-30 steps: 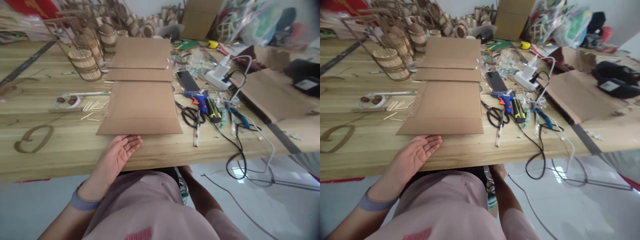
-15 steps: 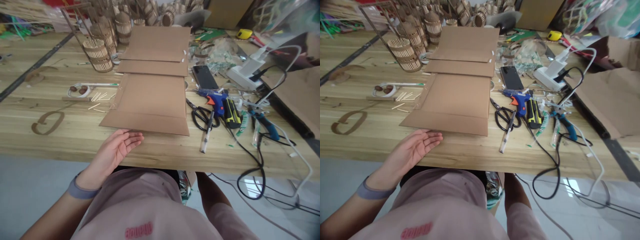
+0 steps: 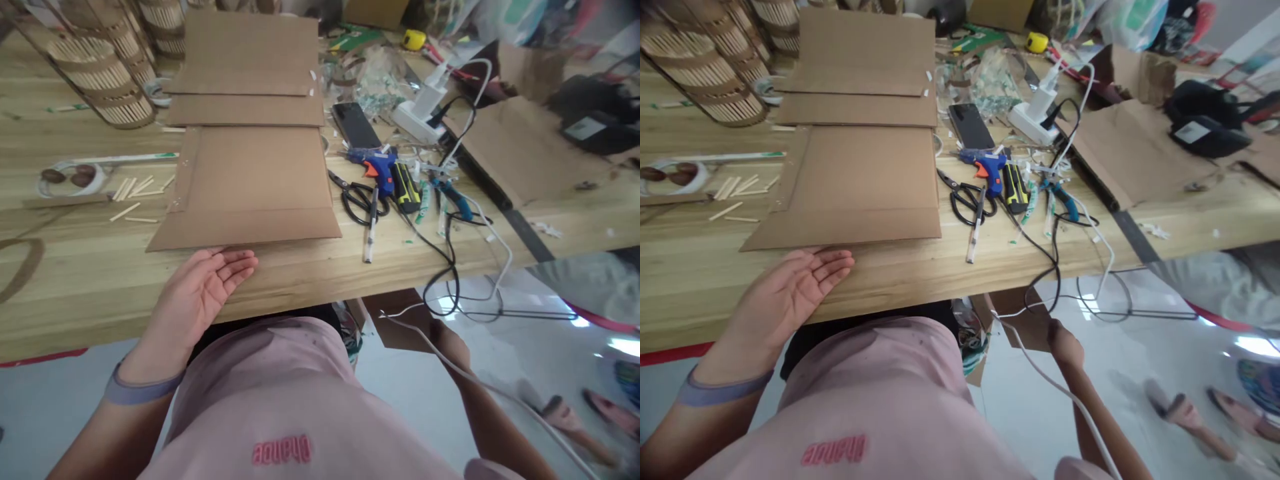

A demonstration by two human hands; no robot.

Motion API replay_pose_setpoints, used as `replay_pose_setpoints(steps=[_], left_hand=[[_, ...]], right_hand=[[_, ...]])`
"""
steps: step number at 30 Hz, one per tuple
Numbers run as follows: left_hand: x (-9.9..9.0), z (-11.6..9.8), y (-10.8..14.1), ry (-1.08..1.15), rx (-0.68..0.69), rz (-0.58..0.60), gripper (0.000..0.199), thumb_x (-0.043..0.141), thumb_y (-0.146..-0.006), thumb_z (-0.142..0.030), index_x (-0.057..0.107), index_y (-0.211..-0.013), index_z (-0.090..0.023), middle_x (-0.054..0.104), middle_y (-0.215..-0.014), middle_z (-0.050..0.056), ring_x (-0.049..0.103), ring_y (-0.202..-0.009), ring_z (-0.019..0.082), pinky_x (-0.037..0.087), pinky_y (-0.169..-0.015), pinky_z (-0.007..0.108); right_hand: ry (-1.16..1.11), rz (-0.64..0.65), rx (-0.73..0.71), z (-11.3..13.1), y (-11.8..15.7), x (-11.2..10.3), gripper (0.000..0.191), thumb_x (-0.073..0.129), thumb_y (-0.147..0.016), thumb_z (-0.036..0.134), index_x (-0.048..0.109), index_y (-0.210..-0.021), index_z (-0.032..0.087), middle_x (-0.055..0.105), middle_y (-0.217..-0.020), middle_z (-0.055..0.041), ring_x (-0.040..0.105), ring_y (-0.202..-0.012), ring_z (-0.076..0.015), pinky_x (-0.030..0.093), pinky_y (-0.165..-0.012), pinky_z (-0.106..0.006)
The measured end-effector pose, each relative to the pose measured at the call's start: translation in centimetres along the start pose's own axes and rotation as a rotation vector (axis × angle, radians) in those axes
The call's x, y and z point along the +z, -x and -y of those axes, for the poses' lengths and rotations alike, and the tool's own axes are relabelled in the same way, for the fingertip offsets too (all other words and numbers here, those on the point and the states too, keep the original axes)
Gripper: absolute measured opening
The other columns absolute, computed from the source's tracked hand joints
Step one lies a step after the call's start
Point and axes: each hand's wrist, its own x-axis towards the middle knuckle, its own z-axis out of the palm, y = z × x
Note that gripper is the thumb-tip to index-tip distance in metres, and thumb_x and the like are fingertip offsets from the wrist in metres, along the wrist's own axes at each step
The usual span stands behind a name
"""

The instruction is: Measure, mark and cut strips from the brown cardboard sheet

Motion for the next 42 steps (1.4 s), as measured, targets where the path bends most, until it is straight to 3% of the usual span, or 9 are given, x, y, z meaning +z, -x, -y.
replay_pose_setpoints(steps=[3,6,12,19,29,37,42], left_hand=[[0.0,0.0,-0.1,-0.004,0.005,0.027,0.015,0.052,-0.082,-0.007,0.063,-0.074,-0.013,0.075,-0.084,0.012,0.074,-0.085,0.021,0.059,-0.086,0.035],[0.0,-0.1,-0.1,0.004,0.012,0.046,0.017,0.051,-0.082,-0.005,0.062,-0.073,-0.014,0.075,-0.081,0.011,0.074,-0.083,0.020,0.060,-0.084,0.032],[-0.1,0.1,0.0,0.023,0.016,0.078,0.016,0.052,-0.083,-0.005,0.062,-0.074,-0.015,0.075,-0.080,0.009,0.074,-0.082,0.019,0.059,-0.082,0.030],[-0.2,0.1,0.1,0.054,0.019,0.095,0.017,0.049,-0.083,-0.004,0.063,-0.078,-0.013,0.075,-0.078,0.009,0.074,-0.079,0.017,0.060,-0.079,0.028],[-0.7,0.3,-0.1,0.048,0.027,0.136,0.012,0.051,-0.082,-0.005,0.060,-0.084,-0.013,0.076,-0.082,0.009,0.074,-0.083,0.018,0.060,-0.081,0.031],[-1.0,0.5,-0.2,0.028,0.043,0.155,0.009,0.056,-0.079,-0.009,0.060,-0.086,-0.014,0.075,-0.084,0.009,0.074,-0.086,0.019,0.059,-0.086,0.035],[-0.9,0.6,-0.2,0.018,0.059,0.152,0.009,0.059,-0.077,-0.011,0.061,-0.085,-0.014,0.075,-0.084,0.008,0.073,-0.086,0.020,0.059,-0.086,0.034]], right_hand=[[-0.078,0.033,0.019,-3.2,2.2,0.0,0.026,0.044,-0.093,0.023,0.068,-0.104,0.020,0.073,-0.088,-0.0118,0.069,-0.078,-0.0245,0.050,-0.066,-0.033],[-0.144,0.021,0.027,-5.6,3.5,-0.2,0.028,0.043,-0.088,0.025,0.070,-0.093,0.022,0.072,-0.079,-0.0118,0.070,-0.077,-0.0290,0.049,-0.065,-0.035],[-0.173,-0.030,0.004,-7.4,3.4,-0.7,0.023,0.047,-0.088,0.025,0.069,-0.084,0.021,0.072,-0.081,-0.0130,0.070,-0.077,-0.0286,0.049,-0.069,-0.036],[-0.084,-0.036,0.014,-5.9,0.9,-0.4,0.017,0.056,-0.096,0.027,0.065,-0.108,0.018,0.069,-0.095,-0.0049,0.066,-0.081,-0.0160,0.053,-0.077,-0.033],[-0.053,0.009,0.014,-4.3,-1.4,-1.3,0.029,0.059,-0.096,0.036,0.061,-0.117,0.017,0.065,-0.113,-0.0066,0.065,-0.094,-0.0184,0.057,-0.081,-0.038],[0.004,0.038,0.049,-4.0,-1.4,-4.6,0.030,0.059,-0.096,0.036,0.061,-0.119,0.017,0.065,-0.113,-0.0068,0.066,-0.094,-0.0183,0.057,-0.080,-0.038],[0.041,0.019,0.004,-1.5,0.0,-5.7,0.033,0.058,-0.096,0.037,0.058,-0.123,0.018,0.064,-0.116,-0.0076,0.065,-0.097,-0.0194,0.056,-0.083,-0.040]])
